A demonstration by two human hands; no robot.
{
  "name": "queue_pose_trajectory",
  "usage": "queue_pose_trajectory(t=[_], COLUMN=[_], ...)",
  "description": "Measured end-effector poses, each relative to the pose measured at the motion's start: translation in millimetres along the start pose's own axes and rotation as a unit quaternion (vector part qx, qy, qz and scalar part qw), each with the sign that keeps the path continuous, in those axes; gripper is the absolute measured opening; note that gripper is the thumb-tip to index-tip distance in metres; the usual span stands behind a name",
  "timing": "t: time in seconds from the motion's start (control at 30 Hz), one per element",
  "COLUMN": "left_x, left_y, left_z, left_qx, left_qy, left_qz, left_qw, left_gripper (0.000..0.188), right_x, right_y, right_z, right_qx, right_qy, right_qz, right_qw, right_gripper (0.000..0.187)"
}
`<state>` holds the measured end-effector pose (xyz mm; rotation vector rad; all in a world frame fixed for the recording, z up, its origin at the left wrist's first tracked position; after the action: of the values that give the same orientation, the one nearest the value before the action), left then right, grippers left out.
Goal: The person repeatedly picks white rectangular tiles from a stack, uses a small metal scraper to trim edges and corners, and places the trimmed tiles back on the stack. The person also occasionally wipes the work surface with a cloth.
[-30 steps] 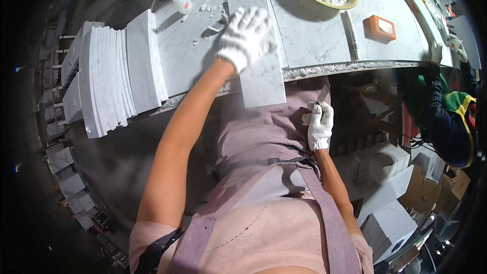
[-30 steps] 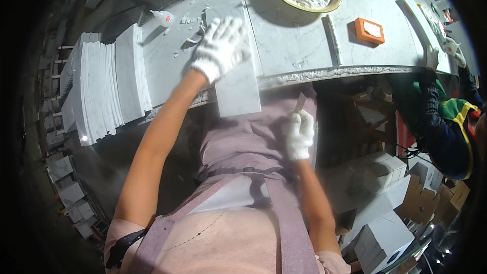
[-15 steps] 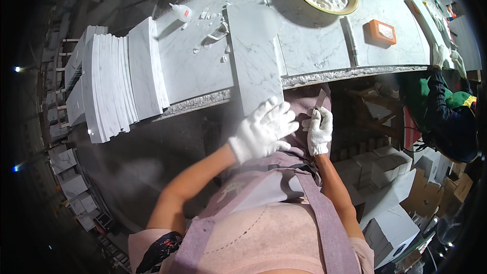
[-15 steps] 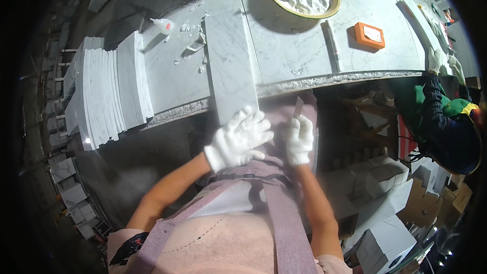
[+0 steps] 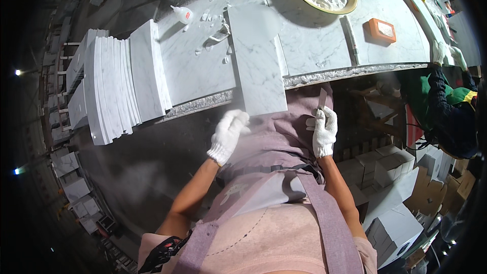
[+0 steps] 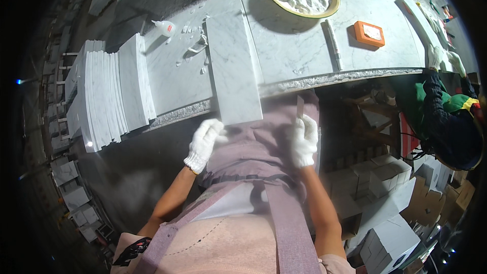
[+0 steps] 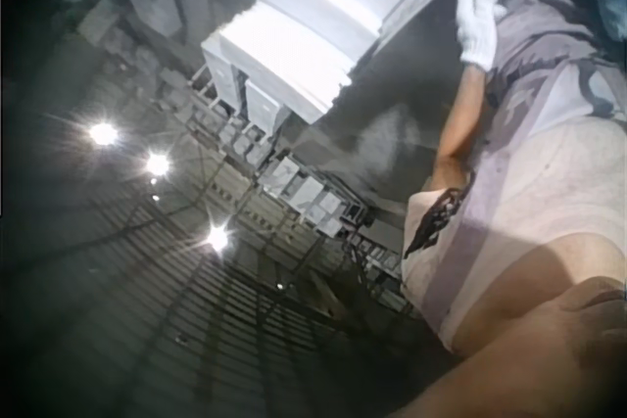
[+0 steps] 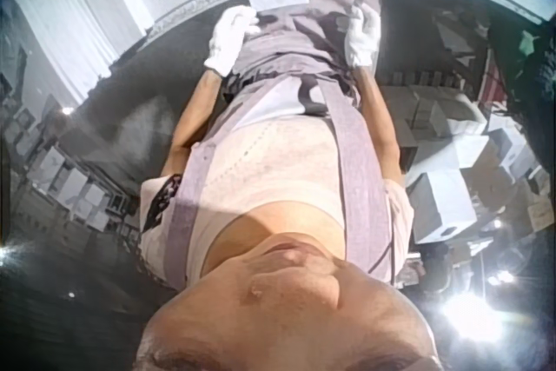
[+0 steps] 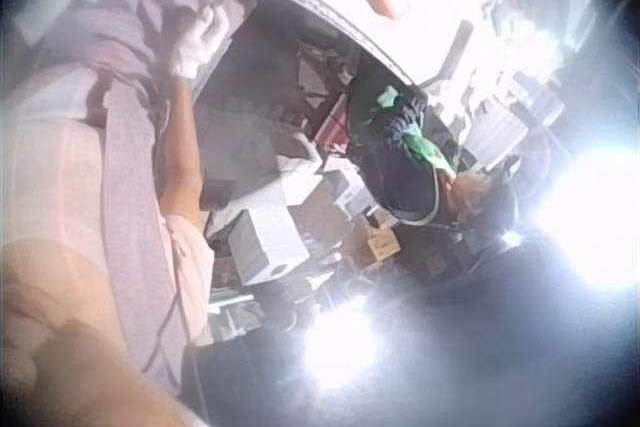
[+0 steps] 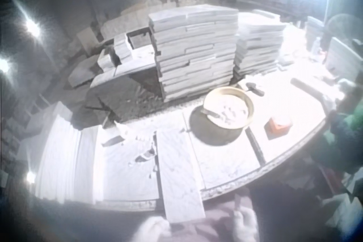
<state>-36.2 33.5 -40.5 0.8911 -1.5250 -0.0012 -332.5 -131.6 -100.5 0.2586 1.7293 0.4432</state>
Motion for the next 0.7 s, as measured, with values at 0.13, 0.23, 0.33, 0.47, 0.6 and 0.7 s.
queue_pose_trajectory(t=[0.13, 0.23, 0.33, 0.47, 0.6, 0.7], left_x=[-15, -26, -27, -15, -4, 1], left_y=[1, -3, -9, -26, -47, -54], left_z=[37, 44, 51, 56, 62, 65], left_qx=[-0.102, -0.049, -0.043, -0.025, -0.010, -0.012], left_qy=[0.139, 0.235, 0.287, 0.326, 0.305, 0.288], left_qz=[-0.082, -0.116, -0.116, -0.106, -0.110, -0.103], left_qw=[0.982, 0.964, 0.950, 0.939, 0.946, 0.952], left_gripper=[0.046, 0.042, 0.037, 0.036, 0.046, 0.051], right_x=[0, -6, -18, -71, -144, -187], right_y=[4, 13, 19, -9, -46, -80], right_z=[-4, -3, -2, -11, -19, -15], right_qx=[-0.005, -0.025, -0.061, -0.043, -0.024, -0.030], right_qy=[0.012, -0.003, -0.076, -0.068, -0.044, -0.046], right_qz=[-0.044, -0.058, -0.022, -0.053, -0.117, -0.101], right_qw=[0.999, 0.998, 0.995, 0.995, 0.992, 0.993], right_gripper=[0.023, 0.025, 0.027, 0.026, 0.029, 0.031])
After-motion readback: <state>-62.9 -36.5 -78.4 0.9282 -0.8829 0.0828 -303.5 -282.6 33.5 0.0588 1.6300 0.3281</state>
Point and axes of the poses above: each hand's wrist, its own y-axis away from the middle knuckle, its own z-axis out of the palm, x = y × z, the point moved 10 cm from there along -y, towards the middle knuckle, and after that the axes turned 7 degrees about z, right-handed, at the moved point
